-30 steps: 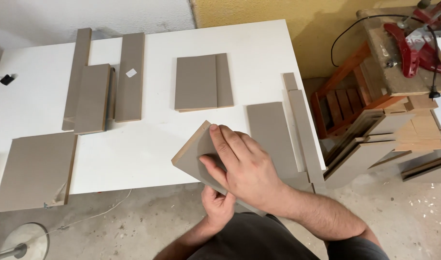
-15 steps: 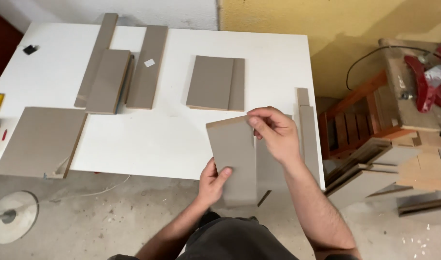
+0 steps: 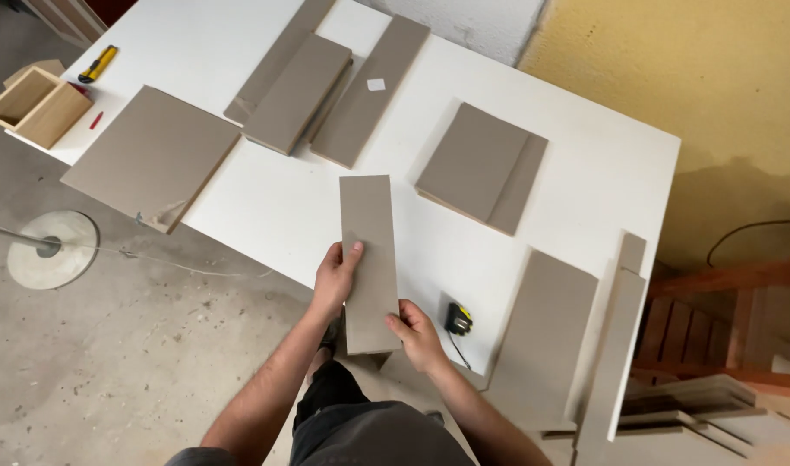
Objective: Inspecting and measuring wooden panels on a workbench
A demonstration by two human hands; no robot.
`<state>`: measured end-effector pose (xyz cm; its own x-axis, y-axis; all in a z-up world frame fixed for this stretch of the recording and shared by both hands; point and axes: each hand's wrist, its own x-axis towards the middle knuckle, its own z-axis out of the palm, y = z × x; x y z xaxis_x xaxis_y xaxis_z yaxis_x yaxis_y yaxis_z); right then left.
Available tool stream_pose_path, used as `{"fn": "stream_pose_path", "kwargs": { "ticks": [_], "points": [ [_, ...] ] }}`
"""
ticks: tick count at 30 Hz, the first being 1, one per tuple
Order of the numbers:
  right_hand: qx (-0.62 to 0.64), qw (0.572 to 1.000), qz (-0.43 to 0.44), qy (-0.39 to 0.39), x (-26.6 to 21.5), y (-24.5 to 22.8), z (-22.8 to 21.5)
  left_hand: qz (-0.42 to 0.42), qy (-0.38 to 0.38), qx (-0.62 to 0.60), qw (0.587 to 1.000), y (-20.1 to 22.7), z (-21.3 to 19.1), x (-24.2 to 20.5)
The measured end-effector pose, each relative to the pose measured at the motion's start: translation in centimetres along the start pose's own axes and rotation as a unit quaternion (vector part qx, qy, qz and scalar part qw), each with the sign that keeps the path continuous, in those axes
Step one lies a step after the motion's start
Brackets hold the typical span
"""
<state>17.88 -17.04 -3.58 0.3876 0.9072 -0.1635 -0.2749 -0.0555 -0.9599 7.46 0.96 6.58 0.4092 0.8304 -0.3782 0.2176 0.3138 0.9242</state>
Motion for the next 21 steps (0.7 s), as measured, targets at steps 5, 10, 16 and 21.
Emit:
{"fn": "stream_pose_path", "kwargs": {
  "ticks": [5,10,16,21],
  "points": [
    [-0.034,0.997,-0.033,0.056,13.8,4.2,5.0,0.075,0.002,0.245,0.967,5.0,-4.9,7.4],
    [-0.114,0.990,-0.009,0.077,24.9,1.1,12.7,0.156,0.045,0.320,0.934,5.4,-7.9,21.6],
    [-0.144,0.983,0.099,0.058,25.5,-1.1,14.5,0.306,0.130,0.417,0.846,5.6,-11.1,44.5],
    [-0.103,0.954,0.231,0.159,17.6,-0.1,11.2,0.283,0.126,0.529,0.790,4.3,-11.7,54.7]
  ]
}}
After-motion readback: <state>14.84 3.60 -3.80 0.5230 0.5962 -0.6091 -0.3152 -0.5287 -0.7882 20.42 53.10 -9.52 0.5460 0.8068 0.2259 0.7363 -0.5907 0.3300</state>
